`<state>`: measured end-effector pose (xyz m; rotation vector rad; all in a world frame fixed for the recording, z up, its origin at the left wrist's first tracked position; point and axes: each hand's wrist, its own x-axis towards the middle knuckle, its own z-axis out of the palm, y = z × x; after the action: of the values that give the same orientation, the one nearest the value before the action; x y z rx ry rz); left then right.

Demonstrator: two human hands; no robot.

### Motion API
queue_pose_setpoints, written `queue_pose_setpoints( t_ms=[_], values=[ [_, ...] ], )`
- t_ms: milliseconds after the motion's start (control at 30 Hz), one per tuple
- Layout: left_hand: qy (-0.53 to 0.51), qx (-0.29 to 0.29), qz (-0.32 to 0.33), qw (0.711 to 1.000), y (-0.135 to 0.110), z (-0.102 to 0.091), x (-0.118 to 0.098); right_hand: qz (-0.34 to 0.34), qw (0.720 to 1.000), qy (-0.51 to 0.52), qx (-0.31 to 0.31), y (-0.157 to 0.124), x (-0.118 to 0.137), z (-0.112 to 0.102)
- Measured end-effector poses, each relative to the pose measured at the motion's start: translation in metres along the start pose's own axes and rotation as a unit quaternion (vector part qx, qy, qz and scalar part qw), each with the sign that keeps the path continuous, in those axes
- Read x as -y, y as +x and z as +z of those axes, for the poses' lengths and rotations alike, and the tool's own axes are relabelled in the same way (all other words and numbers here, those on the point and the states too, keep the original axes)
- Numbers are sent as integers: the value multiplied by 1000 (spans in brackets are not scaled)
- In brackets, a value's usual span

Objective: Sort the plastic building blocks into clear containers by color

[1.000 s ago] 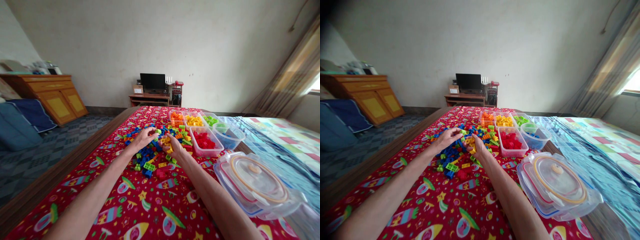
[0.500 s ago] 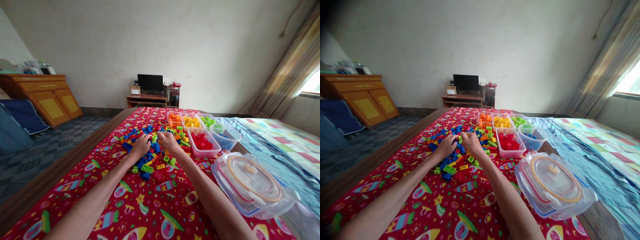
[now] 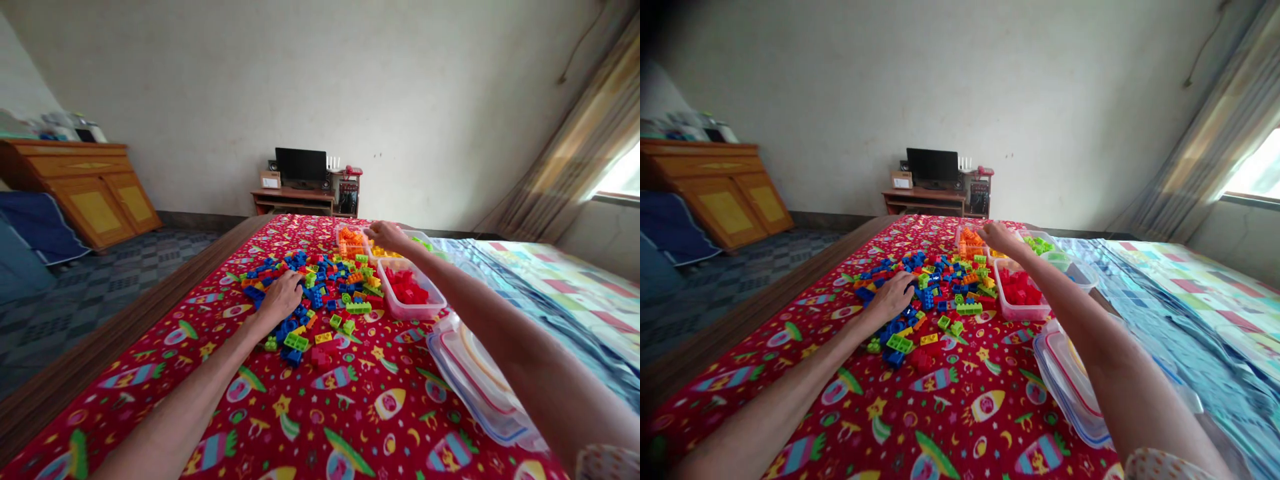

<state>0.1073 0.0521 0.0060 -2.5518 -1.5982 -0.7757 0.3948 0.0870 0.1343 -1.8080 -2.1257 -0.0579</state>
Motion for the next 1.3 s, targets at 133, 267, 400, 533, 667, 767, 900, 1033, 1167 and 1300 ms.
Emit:
queue_pose_setpoints(
  t_ms=[133, 267, 400, 533, 667, 767, 900, 1033, 1167, 1300],
  values=[
    [-13, -8, 5, 1000, -2, 0, 0, 25, 992, -125, -7, 19, -38, 1],
    [-9, -7, 7, 1000, -2, -2, -2, 65, 985, -160, 1, 36, -57, 6],
    [2, 0, 0, 1000, -1, -3, -3, 30, 984, -166, 56, 45, -62, 9],
    [-3, -5, 7, 1000, -1, -1, -1, -33, 984, -161, 63, 40, -49, 8],
    [-5, -6, 11, 1000, -2, 2, 2, -109, 974, -190, 55, 26, -22, 5],
    [-5, -10, 10, 1000, -1, 4, 3, -159, 967, -193, 52, 8, 2, 2],
    [-4, -15, 14, 1000, 1, 7, 5, -165, 975, -123, 86, -20, 39, 2],
    [-17, -27, 22, 999, -1, 9, 7, -129, 984, -3, 120, -45, 78, 15],
    [-32, -59, 31, 997, -3, 6, 4, -92, 988, 0, 122, -76, 104, 32],
    [-31, -108, 81, 990, 1, 0, -2, -57, 982, -88, 160, -112, 109, 37]
  ],
)
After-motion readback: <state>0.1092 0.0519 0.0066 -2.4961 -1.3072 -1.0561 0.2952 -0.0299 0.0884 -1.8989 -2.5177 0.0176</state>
